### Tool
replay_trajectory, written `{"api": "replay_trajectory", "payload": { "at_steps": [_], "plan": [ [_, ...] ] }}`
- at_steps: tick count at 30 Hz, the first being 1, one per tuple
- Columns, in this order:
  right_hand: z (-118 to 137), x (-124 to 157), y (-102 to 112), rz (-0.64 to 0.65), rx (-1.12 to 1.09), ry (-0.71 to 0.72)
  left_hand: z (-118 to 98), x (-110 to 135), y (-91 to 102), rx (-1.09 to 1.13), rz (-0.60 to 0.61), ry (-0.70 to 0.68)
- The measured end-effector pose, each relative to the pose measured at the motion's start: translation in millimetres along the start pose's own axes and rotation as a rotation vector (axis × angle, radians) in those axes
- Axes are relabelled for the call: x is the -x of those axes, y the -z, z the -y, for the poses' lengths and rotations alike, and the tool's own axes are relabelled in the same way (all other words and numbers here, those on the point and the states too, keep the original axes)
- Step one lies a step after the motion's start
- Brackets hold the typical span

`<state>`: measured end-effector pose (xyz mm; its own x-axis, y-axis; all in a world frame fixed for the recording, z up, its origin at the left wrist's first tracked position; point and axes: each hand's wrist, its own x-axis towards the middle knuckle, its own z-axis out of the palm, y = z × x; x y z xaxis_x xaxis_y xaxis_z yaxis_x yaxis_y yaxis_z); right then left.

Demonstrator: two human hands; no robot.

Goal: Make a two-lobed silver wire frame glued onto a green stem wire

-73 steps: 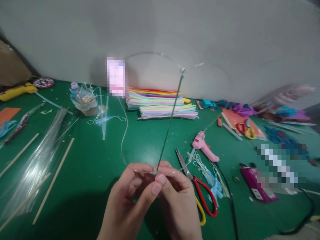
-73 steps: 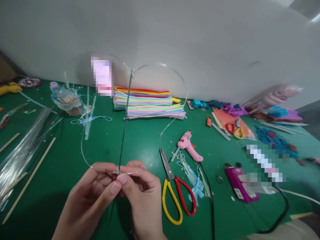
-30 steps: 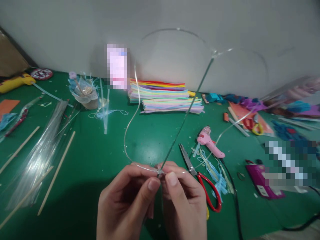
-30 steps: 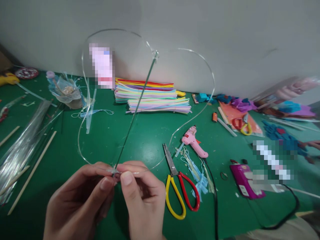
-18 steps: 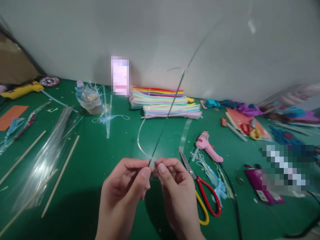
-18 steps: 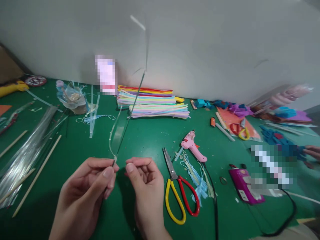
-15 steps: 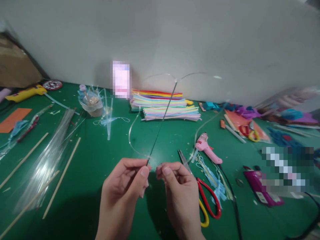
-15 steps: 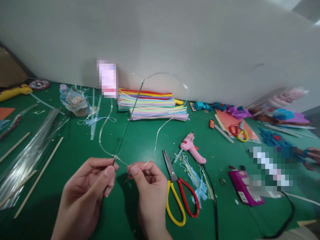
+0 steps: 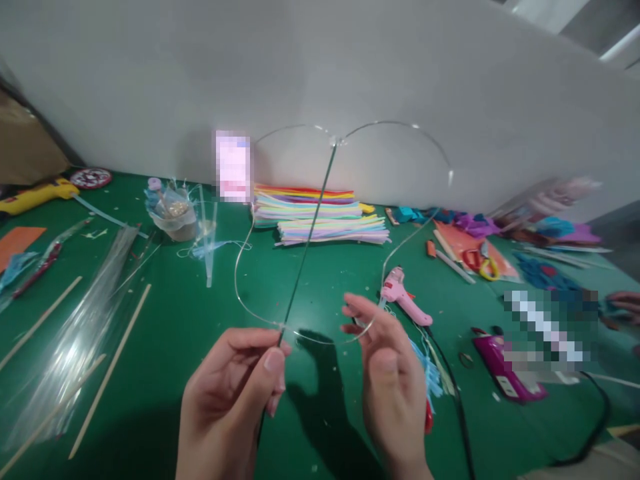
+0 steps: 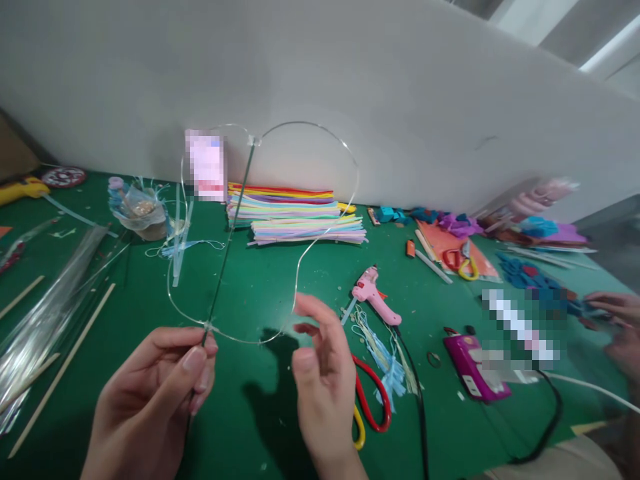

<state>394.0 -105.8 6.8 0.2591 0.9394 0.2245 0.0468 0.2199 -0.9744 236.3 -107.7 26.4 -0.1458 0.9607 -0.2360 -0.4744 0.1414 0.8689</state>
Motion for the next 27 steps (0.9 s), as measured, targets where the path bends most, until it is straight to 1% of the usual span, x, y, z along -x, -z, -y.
{"api": "replay_trajectory", "payload": {
  "at_steps": [4, 6, 8, 11, 13, 15, 17, 19, 22, 24, 26, 27],
  "plan": [
    [9.7, -7.6, 2.0, 0.140, 0.169, 0.095, 0.3, -0.3, -0.1, -0.011, -0.005, 0.008],
    [13.7, -10.8, 0.9, 0.186, 0.228, 0.142, 0.5, 0.4, 0.4, -0.016, -0.017, 0.018],
    [16.2, -12.3, 0.3, 0.197, 0.237, 0.201, 0.7, 0.9, 1.3, -0.015, -0.023, 0.019],
    [18.1, -10.6, 2.8, 0.149, 0.247, 0.246, 0.9, 0.5, 3.2, -0.013, -0.036, 0.018],
    [18.3, -8.2, 6.9, 0.082, 0.253, 0.236, 1.1, -0.5, 4.2, -0.014, -0.053, 0.022],
    [18.2, -6.7, 11.3, -0.010, 0.198, 0.261, 1.6, -1.5, 5.0, -0.015, -0.066, 0.020],
    [18.6, -7.7, 15.7, -0.132, 0.069, 0.307, 2.1, -2.2, 5.5, -0.016, -0.069, 0.011],
    [20.3, -11.9, 21.0, -0.269, -0.111, 0.305, 2.6, -2.5, 5.7, -0.019, -0.067, 0.000],
    [25.0, -22.7, 33.5, -0.504, -0.369, 0.165, 2.9, -2.3, 5.8, -0.023, -0.072, -0.016],
    [27.3, -29.8, 42.9, -0.648, -0.475, 0.069, 2.7, -1.8, 6.5, -0.022, -0.074, -0.025],
    [27.3, -33.9, 48.7, -0.706, -0.472, 0.042, 2.6, -1.1, 8.0, -0.021, -0.068, -0.023],
    [26.4, -34.4, 49.1, -0.694, -0.404, 0.050, 2.6, -0.8, 8.8, -0.020, -0.066, -0.019]
  ]
}}
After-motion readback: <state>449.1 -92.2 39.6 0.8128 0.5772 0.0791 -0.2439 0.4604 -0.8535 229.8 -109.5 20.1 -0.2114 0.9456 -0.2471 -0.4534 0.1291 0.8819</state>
